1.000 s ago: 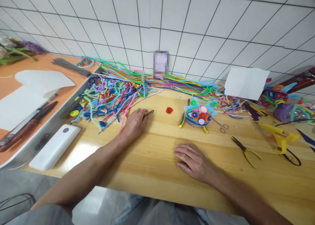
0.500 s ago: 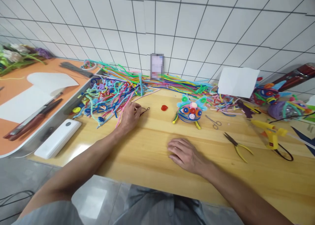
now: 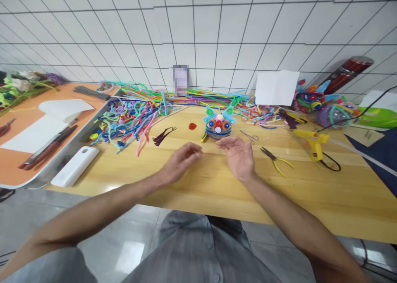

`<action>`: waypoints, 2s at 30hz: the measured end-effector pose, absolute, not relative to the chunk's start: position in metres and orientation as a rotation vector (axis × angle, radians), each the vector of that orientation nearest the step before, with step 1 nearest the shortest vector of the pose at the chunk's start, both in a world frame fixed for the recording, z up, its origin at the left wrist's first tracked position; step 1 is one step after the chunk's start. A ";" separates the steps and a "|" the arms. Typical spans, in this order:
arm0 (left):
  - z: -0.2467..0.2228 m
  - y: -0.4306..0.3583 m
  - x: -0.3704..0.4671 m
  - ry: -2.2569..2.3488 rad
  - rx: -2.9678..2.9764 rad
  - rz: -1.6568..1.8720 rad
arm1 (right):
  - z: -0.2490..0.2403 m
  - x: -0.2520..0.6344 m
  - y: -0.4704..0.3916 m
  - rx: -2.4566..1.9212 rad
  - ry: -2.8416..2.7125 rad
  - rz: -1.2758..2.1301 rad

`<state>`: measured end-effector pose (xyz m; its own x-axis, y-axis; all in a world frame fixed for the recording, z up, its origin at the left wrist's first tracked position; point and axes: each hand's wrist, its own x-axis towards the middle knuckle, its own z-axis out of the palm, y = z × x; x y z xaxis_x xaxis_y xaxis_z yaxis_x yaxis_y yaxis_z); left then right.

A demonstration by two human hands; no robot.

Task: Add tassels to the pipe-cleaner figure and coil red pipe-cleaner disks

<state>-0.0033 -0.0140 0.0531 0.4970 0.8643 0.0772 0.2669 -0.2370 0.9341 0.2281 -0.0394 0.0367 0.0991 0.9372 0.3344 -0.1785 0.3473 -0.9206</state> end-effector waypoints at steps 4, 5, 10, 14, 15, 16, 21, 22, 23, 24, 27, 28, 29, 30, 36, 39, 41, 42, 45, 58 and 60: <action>0.051 -0.051 0.066 0.621 1.195 0.456 | 0.065 0.226 -0.049 -0.733 -1.009 1.077; 0.050 -0.053 0.079 0.564 1.141 0.394 | 0.072 0.226 -0.052 -0.723 -0.990 1.100; 0.054 -0.045 0.105 0.505 1.312 0.391 | 0.105 0.240 -0.062 -0.652 -0.851 1.264; 0.059 -0.044 0.101 0.434 1.470 0.413 | 0.120 0.247 -0.065 -0.623 -0.839 1.353; 0.059 -0.045 0.100 0.433 1.486 0.410 | 0.121 0.246 -0.066 -0.624 -0.848 1.365; 0.059 -0.046 0.099 0.439 1.484 0.398 | 0.123 0.244 -0.067 -0.627 -0.868 1.370; 0.058 -0.055 0.095 0.356 1.429 0.229 | 0.115 0.232 -0.071 -0.627 -1.071 1.290; 0.060 -0.056 0.091 0.318 1.473 0.191 | 0.110 0.230 -0.072 -0.635 -1.118 1.250; 0.062 -0.056 0.085 0.284 1.548 0.160 | 0.104 0.229 -0.073 -0.656 -1.174 1.203; 0.064 -0.055 0.077 0.264 1.650 0.141 | 0.097 0.229 -0.074 -0.698 -1.243 1.150; 0.076 -0.035 0.039 0.372 2.009 0.203 | 0.076 0.231 -0.076 -0.873 -1.559 1.003; 0.082 -0.022 0.022 0.480 2.091 0.234 | 0.070 0.232 -0.075 -0.901 -1.662 0.946; 0.088 -0.007 0.004 0.638 2.152 0.280 | 0.065 0.233 -0.074 -0.907 -1.749 0.879; 0.093 0.010 -0.014 0.846 2.189 0.346 | 0.060 0.234 -0.073 -0.894 -1.819 0.802; 0.099 0.109 -0.086 1.648 2.198 0.465 | 0.039 0.230 -0.059 -0.864 -1.998 0.482; 0.082 0.129 -0.091 1.634 2.145 0.379 | 0.031 0.230 -0.056 -0.890 -2.060 0.437; 0.074 0.137 -0.090 1.623 2.100 0.358 | 0.027 0.231 -0.055 -0.906 -2.085 0.420; 0.074 0.139 -0.091 1.628 2.078 0.368 | 0.025 0.232 -0.055 -0.912 -2.093 0.413; 0.090 0.146 -0.095 1.656 1.995 0.505 | 0.022 0.233 -0.055 -0.922 -2.103 0.401; 0.085 0.020 -0.019 0.892 1.027 0.707 | 0.030 0.223 -0.059 -1.131 -1.874 0.536; 0.073 0.002 -0.001 0.816 0.942 0.691 | 0.031 0.222 -0.060 -1.153 -1.765 0.699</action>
<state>-0.0009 0.0017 0.0730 0.5188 0.8033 -0.2925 -0.1561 0.4254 0.8914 0.2223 -0.0598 0.0311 -0.1725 0.9128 0.3702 0.4118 0.4083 -0.8147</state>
